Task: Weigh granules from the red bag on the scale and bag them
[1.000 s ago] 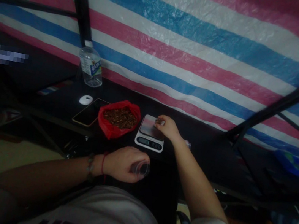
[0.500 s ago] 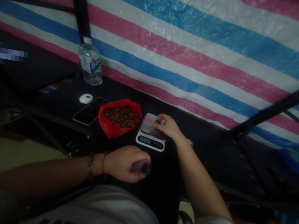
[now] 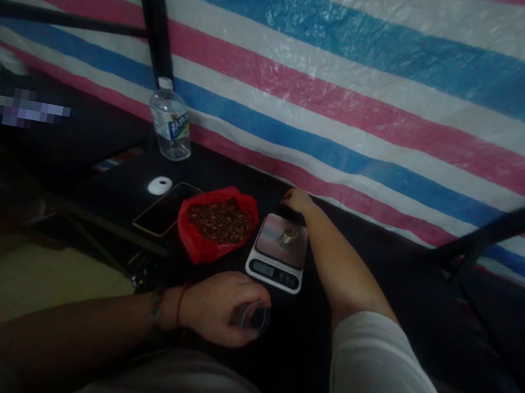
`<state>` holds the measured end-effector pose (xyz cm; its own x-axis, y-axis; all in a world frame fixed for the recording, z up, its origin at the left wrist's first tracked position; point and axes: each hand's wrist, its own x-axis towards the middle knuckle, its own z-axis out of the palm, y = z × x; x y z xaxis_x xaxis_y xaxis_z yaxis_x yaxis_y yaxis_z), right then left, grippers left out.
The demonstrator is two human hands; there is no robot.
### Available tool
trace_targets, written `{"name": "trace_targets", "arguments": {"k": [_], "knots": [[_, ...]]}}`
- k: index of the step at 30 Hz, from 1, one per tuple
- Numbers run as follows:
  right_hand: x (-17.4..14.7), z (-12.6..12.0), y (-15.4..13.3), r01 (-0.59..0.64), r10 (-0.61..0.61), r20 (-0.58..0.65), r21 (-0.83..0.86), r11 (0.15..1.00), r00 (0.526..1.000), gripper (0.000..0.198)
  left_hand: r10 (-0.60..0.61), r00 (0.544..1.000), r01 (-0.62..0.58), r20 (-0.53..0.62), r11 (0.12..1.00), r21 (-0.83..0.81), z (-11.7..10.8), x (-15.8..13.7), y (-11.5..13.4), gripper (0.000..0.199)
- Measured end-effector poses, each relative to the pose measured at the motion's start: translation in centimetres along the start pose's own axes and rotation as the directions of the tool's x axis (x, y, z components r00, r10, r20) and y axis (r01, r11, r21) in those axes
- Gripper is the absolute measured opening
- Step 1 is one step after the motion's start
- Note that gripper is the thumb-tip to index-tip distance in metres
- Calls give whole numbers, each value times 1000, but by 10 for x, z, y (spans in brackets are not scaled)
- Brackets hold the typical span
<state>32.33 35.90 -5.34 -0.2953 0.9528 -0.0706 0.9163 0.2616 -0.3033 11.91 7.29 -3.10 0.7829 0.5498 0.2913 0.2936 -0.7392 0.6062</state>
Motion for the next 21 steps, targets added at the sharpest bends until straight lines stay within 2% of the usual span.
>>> {"name": "trace_targets", "arguments": {"k": [6,10,15,21], "knots": [[11,12,16,-30,24,97,62,998,995,16,4,1000,-4,11,999,-35,-3,3,-9,32],[4,12,20,23,-31,143,59,998,989,19,24,997,-21,70,999,-46,3,2,-8,33],[-9,9,19,43,-40,100,-28,999,994,18,32,995,-30,99,999,-23,9,0,-2,32],[-21,5,18,35,-34,76,-6,999,997,26,55,993,-55,108,998,-7,11,-2,2,33]]}}
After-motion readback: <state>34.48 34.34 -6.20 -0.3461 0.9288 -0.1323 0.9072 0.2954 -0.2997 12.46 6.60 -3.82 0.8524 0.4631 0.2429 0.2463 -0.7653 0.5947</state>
